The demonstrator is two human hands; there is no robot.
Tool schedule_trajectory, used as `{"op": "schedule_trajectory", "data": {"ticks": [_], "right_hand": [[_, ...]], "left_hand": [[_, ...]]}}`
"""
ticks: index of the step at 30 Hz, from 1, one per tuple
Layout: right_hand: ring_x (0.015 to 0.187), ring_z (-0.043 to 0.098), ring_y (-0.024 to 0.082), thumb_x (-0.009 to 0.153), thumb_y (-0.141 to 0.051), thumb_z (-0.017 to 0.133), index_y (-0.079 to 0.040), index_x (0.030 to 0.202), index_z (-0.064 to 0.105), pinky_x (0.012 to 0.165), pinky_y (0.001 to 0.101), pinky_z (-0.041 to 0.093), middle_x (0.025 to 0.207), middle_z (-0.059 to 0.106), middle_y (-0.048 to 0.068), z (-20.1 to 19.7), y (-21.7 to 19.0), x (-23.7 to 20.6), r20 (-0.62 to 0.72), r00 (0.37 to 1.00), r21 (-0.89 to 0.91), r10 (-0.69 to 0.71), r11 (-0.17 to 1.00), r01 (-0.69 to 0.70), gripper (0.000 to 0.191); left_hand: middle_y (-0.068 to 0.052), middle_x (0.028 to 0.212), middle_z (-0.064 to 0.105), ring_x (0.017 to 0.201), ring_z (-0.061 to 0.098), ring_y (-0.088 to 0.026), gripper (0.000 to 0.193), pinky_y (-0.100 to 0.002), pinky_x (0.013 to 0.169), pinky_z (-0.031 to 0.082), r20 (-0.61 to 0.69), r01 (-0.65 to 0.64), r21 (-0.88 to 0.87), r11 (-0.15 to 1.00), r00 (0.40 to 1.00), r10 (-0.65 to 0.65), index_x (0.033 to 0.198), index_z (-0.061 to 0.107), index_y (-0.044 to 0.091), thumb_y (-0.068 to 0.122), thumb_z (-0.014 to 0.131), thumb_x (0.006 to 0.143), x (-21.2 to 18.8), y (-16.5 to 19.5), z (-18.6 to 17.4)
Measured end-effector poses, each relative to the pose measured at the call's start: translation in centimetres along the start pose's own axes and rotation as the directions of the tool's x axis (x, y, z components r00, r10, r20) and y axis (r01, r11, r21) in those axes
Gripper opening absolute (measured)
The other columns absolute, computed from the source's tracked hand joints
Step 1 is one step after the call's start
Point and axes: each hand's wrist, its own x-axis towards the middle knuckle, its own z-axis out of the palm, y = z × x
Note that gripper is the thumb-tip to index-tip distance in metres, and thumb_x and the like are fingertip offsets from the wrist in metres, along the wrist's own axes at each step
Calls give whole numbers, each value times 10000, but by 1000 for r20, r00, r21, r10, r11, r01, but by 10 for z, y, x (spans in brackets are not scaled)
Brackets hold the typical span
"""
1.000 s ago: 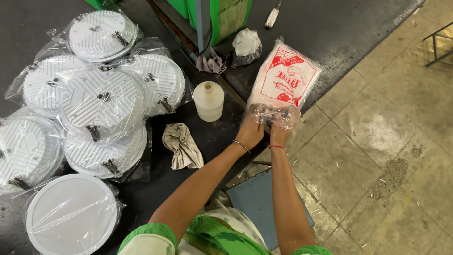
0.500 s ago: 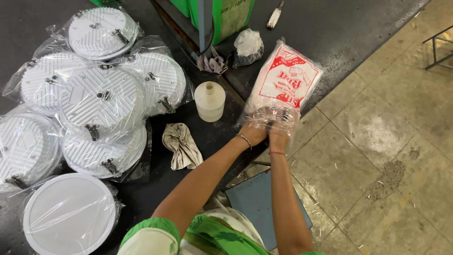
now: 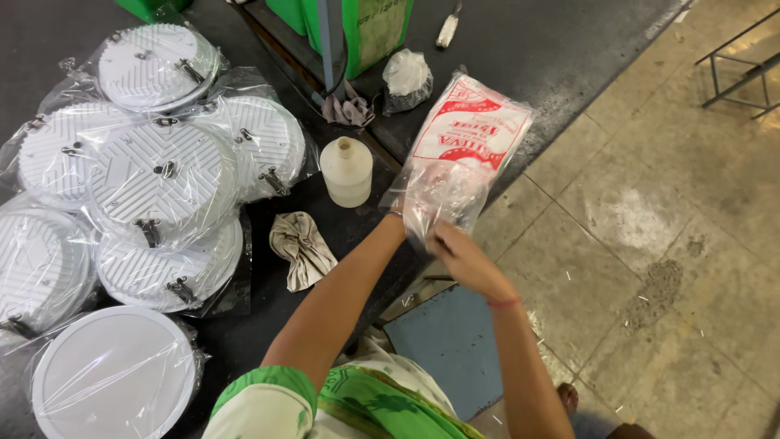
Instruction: The person places white circular LED light fixtures into clear plastic bags, seals each bag, and stacks the packaged units on the table. They also wipe one fixture with a cloth before bagging it.
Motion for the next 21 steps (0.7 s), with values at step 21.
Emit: {"op": "schedule_trajectory", "data": {"ticks": [21], "right_hand": [[634,617,63,1043,-218,569,-174,1063,663,529,272,541,799,657,-78,-90,-40,-43,-481,668,836,568,526,155,106]], "left_hand": [[-137,1450,635,1378,579,-255,693,-377,1152,443,96,81,-991,-105,985,-141,1441,582,30,553,460,1004,-151,22,-86]]}}
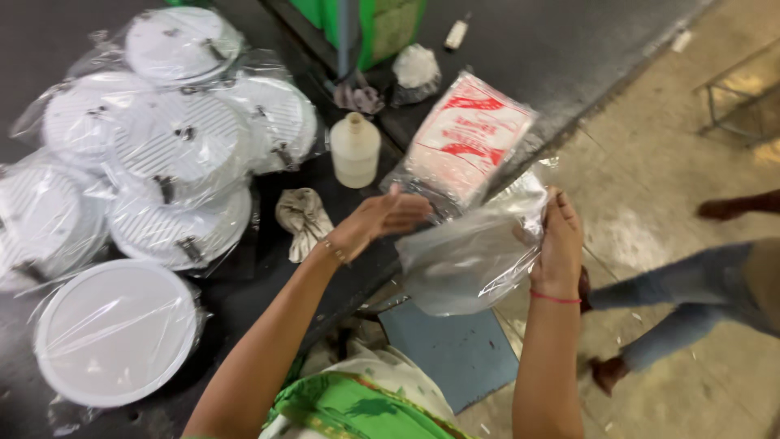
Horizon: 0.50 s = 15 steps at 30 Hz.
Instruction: The person places white circular LED light fixtures into clear plastic bags, seals each bag, and stacks the packaged units on the table. They also wipe one fixture with a cloth before bagging it.
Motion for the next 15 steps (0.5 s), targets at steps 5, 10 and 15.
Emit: {"op": "schedule_trajectory", "data": {"ticks": [5,10,15], "right_hand": [[574,534,37,1125,-236,645,-156,1043,665,476,218,460,783,614,-82,51,19,2,326,944,26,39,998,-51,116],[545,457,26,1080,-233,583,-135,1046,673,513,226,476,698,509,-93,86,39,8,346,918,-44,193,981,-190,137],[469,380,43,1106,-287,570,-132,954,635,395,209,360,640,433,-79,102,60,0,509,811,14,287,940,-341,227]], "left_hand": [[-97,1530,536,1424,501,-214,778,-352,1140,419,89,-265,206,942,964,251,1538,424,38,441,700,933,-78,33,25],[-91,1164,786,984,690,-143,384,-258,886,578,-446,-35,354,935,872,201,1264,757,11,190,765,924,-119,18,28],[-15,928,767,843,699,-64,190,-228,786,580,-612,-217,238,947,723,320,1053,773,-15,132,747,935,-151,-1,23]]}}
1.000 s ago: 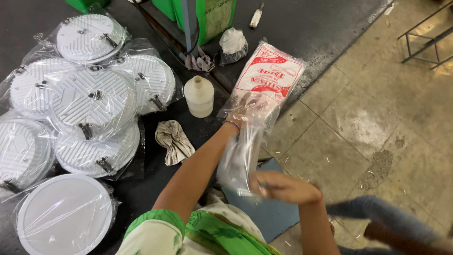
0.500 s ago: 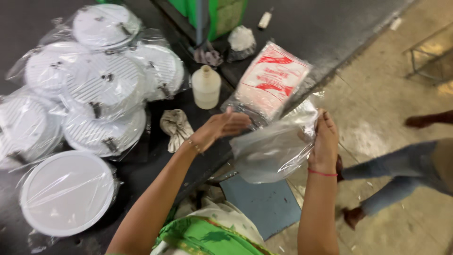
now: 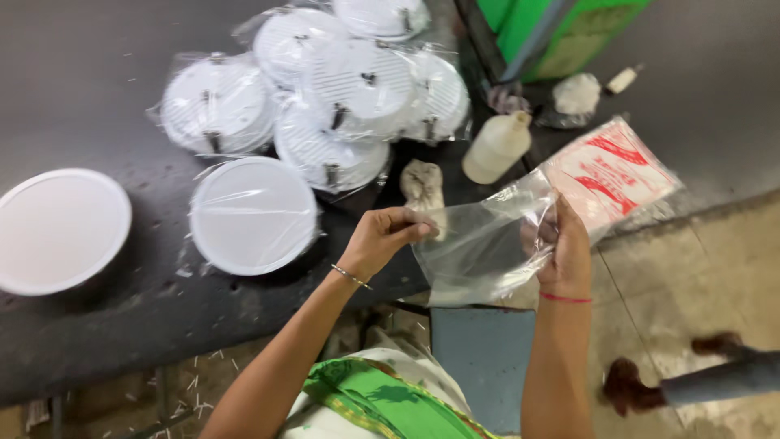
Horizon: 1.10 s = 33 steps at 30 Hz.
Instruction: The person places white circular LED light fixtures into clear plastic bags, seals each bag, and stacks the packaged units on the table. They also wipe one fixture with a cloth before bagging it.
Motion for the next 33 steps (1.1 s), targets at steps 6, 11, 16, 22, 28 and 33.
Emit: {"op": "schedule_trajectory", "data": {"ticks": [6,11,16,22,28,33], "right_hand": [[553,439,49,1075,-241,563,-137,1015,637,470,197,397,715,492,-52,37,33,-17,125,992,-207,9,978,17,141],[565,431,30,1061,-361,609,-108,979,626,447,205,354,755,534,-64,80,76,-58,128,988,-474,-86,870,137,267],[602,446,-3,1038,-355,627,-121,1026,629,494,174,365,787,577,-77,104,117,-107,193,973,-434,-127,878,201,234],[601,468,29,988,-159,765,-50,991,693,520,202,346,764,604,-35,117,145,-163,259,954,-612,-151,738,283,131],[571,547,61,1043,-133,673,-38,1009,660,519,214,416,740,663,-4,107,162,-184,259,844,-828,-470,343,445,102],[604,527,82,1010,-66,566,-112,1049,637,458,242,356,803,668,-10,32,169,-160,-130,956,-629,-262,768,125,93]], "left_hand": [[-27,748,713,628,613,-63,141,-222,561,501,-258,-152,-163,975,960,106,907,738,-6,130,767,929,-43,15,-38],[-13,613,634,487,516,-54,247,-212,432,387,-440,-148,-170,974,896,59,766,644,46,177,820,880,-97,34,-69],[69,553,481,450,385,-17,402,-203,396,316,-613,-44,-164,985,787,-67,668,536,124,263,884,814,-156,33,-88],[90,530,400,407,337,-21,549,-221,367,235,-636,-91,-168,982,771,-37,628,423,166,401,892,792,-201,19,-117],[102,575,386,488,338,-23,510,-228,407,246,-604,118,24,993,793,-79,640,465,160,451,862,773,-247,27,-147],[22,760,626,631,420,-53,354,-215,534,378,-503,191,423,886,863,54,740,575,52,247,860,819,-277,53,-178]]}}
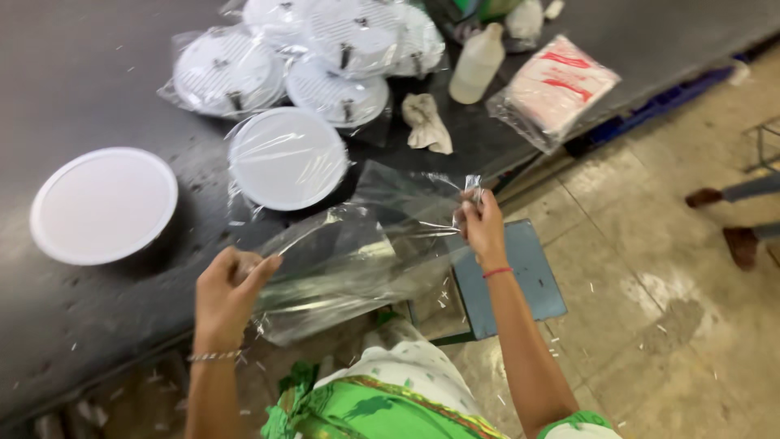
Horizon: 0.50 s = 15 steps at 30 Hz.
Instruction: The person places white circular LED light fixtures into clear plastic bags, seals each bag, and stacks the packaged units on the table. They also wipe one fixture with a cloth before bagging it.
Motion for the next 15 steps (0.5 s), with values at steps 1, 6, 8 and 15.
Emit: {"op": "schedule_trajectory", "data": {"ticks": [1,6,8,15], "right_hand": [[678,580,63,1001,-48,536,-118,1044,658,474,230,369,868,682,-30,-16,12,7,-23,999,32,38,999,-38,147],[884,622,84,983,67,491,-21,1101,741,730,202,483,1036,708,26,-91,23,42,-252,968,394,12,915,91,290],[936,649,102,1005,26,486,-23,1112,724,790,227,516,1065,722,29,-115,5,44,-443,895,391,-44,889,237,265],[1081,622,144,1051,-153,691,49,1248,675,966,293,504,1199,681,95,-125,-44,74,-650,724,108,-233,914,391,283]], "left_hand": [[11,799,672,664,516,-57,321,-212,579,448,32,4,-134,991,999,0,781,549,65,219,823,845,1,3,-2],[-16,887,741,731,648,-63,133,-230,522,461,76,119,-247,962,992,-103,986,547,71,73,671,937,11,21,19],[-46,906,720,677,604,-100,94,-272,525,472,86,36,-45,998,996,-32,996,615,59,61,696,949,14,26,36],[-91,1054,758,792,661,-93,315,-289,705,533,31,-321,462,827,938,346,1034,795,143,-78,663,853,48,45,56]]}}
